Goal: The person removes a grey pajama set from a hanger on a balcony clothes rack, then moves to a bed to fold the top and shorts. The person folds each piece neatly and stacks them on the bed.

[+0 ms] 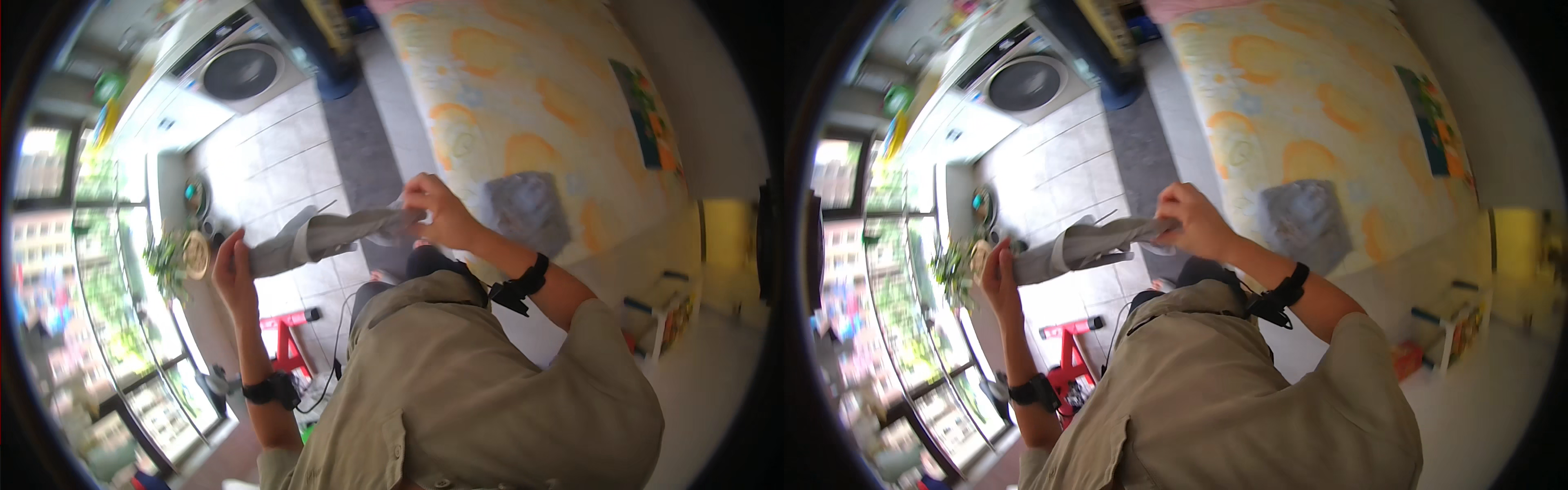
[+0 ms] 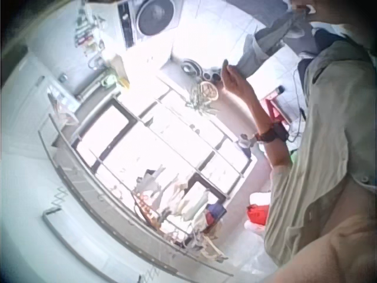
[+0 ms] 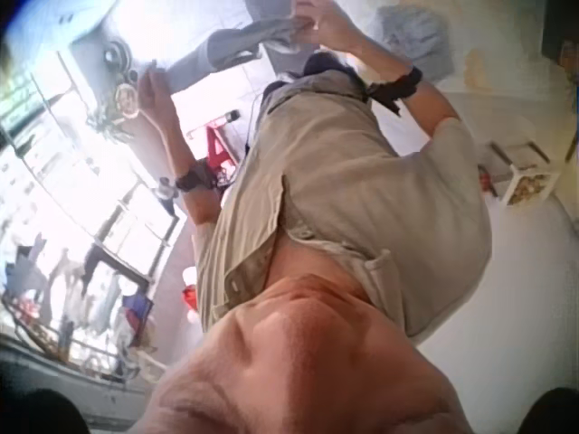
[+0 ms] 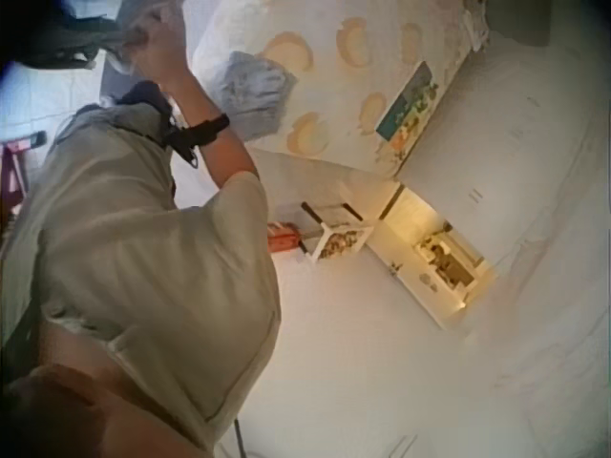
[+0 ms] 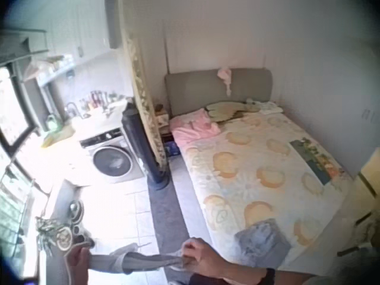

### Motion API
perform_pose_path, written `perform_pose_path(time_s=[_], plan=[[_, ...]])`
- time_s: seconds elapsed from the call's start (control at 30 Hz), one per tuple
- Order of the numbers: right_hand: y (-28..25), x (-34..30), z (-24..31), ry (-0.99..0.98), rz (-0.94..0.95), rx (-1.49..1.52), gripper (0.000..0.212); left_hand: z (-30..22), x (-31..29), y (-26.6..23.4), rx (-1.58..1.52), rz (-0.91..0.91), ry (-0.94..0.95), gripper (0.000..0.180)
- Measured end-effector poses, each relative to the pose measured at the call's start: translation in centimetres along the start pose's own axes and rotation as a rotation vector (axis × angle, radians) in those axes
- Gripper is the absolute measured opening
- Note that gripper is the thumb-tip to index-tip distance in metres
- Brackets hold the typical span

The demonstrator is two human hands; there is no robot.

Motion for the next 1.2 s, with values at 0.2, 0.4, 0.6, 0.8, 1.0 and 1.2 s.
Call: perform_pose_path(time_s=[0.2,0.4,0.6,0.8,1.0,1.2], plan=[[-2.0,-4.9,2.2,0.024,-0.057,-0.332,0.038,-1.3,6.2,6.0,0.306,0.179,0.331,0.017],[-2.0,-7.4,4.2,0.312,-0.232,-0.498,0.04,-1.9,10.1,11.0,0.296,0.511,0.634,0.058],[-3.9,-9.0,7.5,0.519,-0.332,-0.57,0.034,-5.8,12.1,14.9,0.331,0.863,0.967,0.065],[-8.1,-11.5,7.6,0.542,-0.5,-0.479,0.029,-11.6,13.3,19.8,0.393,1.035,1.159,0.023],[-13.1,-14.4,-0.8,0.902,-0.641,-0.253,0.038,-15.5,15.4,29.8,0.463,1.113,0.824,0.026],[-13.7,-13.5,-6.8,0.727,-0.999,0.486,0.042,-20.3,13.7,35.6,0.317,1.238,0.585,0.035]])
Point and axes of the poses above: each hand's wrist, its own x-axis towards the middle knuckle, its own y-axis out of the palm, z = x × y, the point moved 8 cm from there along x, towards the middle knuckle, and after that the axes turned 11 degrees about z, right-handed, at the moved point
